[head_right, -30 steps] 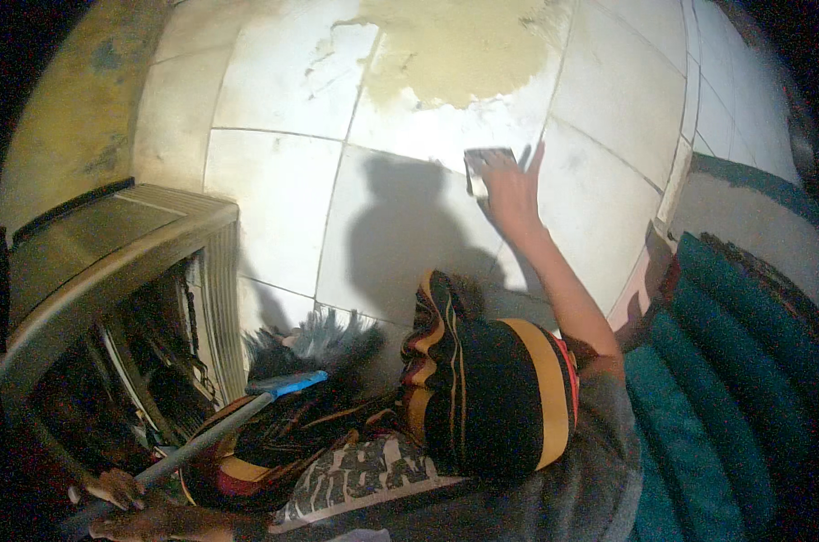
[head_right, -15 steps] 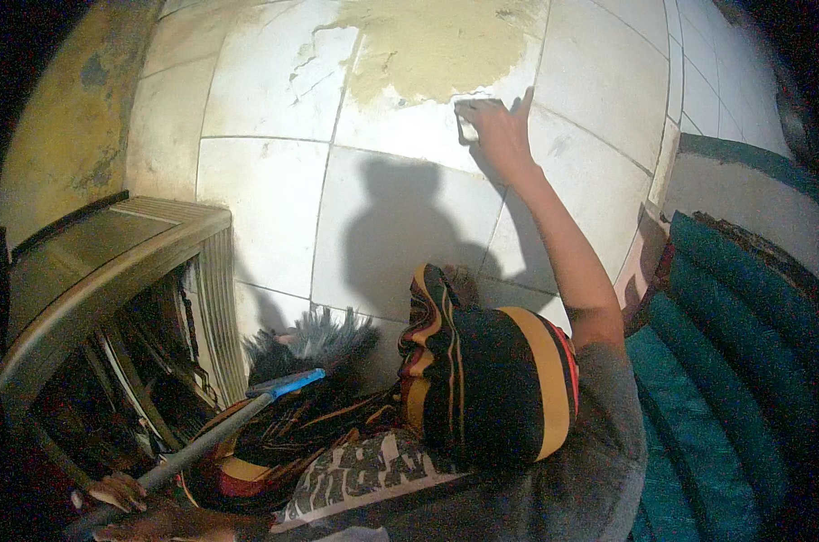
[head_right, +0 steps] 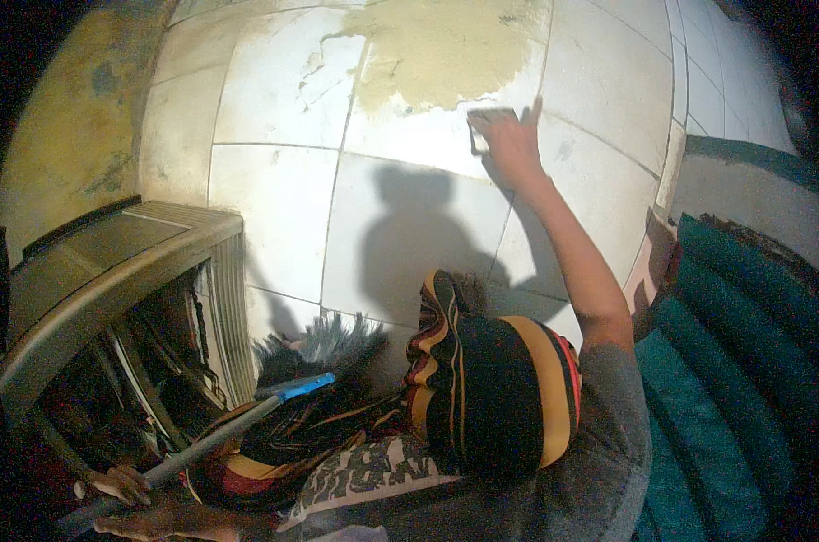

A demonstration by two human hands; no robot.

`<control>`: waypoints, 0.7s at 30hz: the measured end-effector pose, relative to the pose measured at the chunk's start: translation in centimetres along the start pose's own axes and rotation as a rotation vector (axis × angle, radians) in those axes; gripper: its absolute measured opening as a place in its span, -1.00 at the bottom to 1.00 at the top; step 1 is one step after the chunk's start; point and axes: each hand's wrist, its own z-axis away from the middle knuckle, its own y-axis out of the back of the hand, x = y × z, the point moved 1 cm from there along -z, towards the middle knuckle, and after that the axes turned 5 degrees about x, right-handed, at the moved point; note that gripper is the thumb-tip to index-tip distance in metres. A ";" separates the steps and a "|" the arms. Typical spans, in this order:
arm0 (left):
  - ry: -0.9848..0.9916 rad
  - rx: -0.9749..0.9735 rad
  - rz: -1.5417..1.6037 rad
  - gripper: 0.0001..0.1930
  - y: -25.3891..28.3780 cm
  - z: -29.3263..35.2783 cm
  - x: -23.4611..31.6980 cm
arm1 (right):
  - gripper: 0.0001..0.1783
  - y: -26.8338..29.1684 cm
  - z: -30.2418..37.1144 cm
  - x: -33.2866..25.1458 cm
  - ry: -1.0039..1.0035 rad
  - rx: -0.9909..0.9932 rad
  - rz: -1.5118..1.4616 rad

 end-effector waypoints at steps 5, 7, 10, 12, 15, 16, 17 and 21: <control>-0.008 0.068 -0.076 -0.50 -2.1 1.0 0.0 | -0.41 -1.0 2.0 1.1 -0.024 0.086 -0.059; -0.016 0.082 -0.060 -0.50 -2.9 1.0 -0.3 | -0.42 -1.7 -0.1 2.4 -0.030 0.144 -0.046; 0.023 -0.032 0.010 -0.51 -3.7 1.0 -0.1 | -0.53 -1.8 -2.5 4.5 0.002 -0.013 -0.103; 0.017 -0.016 -0.029 -0.50 -4.7 1.2 1.0 | -0.57 0.9 -0.3 6.7 -0.148 0.047 -0.245; 0.004 -0.012 -0.076 -0.49 -5.6 1.3 2.0 | -0.64 1.6 5.7 13.7 -0.571 0.282 -0.489; 0.002 0.025 -0.093 -0.49 -5.9 1.5 1.9 | -0.62 0.3 8.5 16.3 -0.702 0.372 -0.614; -0.001 0.061 -0.106 -0.49 -6.3 1.6 1.8 | -0.60 -1.2 11.4 18.8 -0.835 0.468 -0.736; 0.002 -0.029 -0.106 -0.49 -7.3 1.2 1.2 | -0.60 -5.7 17.7 23.6 -1.104 0.595 -0.851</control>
